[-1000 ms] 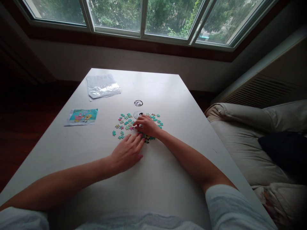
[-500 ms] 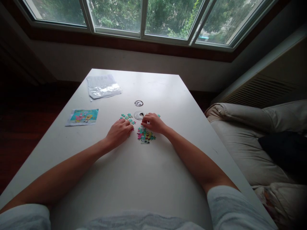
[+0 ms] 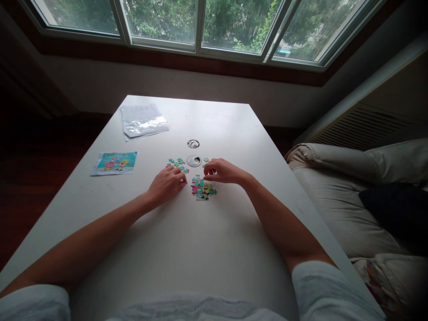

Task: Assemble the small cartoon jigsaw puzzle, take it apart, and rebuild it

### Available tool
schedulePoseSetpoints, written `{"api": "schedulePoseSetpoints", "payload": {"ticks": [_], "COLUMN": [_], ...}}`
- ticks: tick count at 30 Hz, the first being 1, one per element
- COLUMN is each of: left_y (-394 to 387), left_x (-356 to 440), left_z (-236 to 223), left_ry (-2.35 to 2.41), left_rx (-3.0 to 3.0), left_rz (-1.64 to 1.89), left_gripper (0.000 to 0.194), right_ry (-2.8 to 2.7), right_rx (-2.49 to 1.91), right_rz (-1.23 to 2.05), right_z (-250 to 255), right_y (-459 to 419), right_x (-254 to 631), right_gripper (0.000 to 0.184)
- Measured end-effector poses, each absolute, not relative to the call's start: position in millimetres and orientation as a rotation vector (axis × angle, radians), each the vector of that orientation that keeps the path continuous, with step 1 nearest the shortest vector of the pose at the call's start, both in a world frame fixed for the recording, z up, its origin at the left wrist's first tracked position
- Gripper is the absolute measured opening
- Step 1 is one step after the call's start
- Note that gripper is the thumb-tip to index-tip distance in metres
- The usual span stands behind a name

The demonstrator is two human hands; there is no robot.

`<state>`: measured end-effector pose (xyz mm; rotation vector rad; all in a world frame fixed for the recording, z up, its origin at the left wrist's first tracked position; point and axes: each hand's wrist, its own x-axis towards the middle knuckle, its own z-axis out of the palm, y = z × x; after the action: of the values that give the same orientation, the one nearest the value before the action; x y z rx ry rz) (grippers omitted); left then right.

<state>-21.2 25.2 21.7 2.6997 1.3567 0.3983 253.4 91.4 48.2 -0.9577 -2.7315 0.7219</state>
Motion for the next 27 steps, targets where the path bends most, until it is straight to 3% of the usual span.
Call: {"api": "schedulePoseSetpoints", "payload": {"ticks": [15,18,22,27], "left_y": [24.5,23.6,22.9,22.5], "left_x": [-15.0,-13.3,-12.7,-12.0], "left_z": [15.5,14.4,14.5,16.6], "left_ry": [1.386,1.409,1.387,1.370], "left_rx": [2.564,2.480,2.403,2.338], "left_rz": [0.498,0.539,0.639,0.694], "left_gripper": [0.002,0.004,0.025,0.022], "right_ry": [-2.855,-2.851,-2.840,-2.824], "right_rx": [-1.069,-1.089,-1.102,-1.159], "right_rz": [0.765,0.698,0.692,0.653], "right_z": [47.1,44.5,44.8,44.0], "right_y": [74.3,72.7,72.1,72.4], "right_x": [241.1,238.5,238.4,238.9], "right_gripper": [0.026,0.026,0.024,0.024]}}
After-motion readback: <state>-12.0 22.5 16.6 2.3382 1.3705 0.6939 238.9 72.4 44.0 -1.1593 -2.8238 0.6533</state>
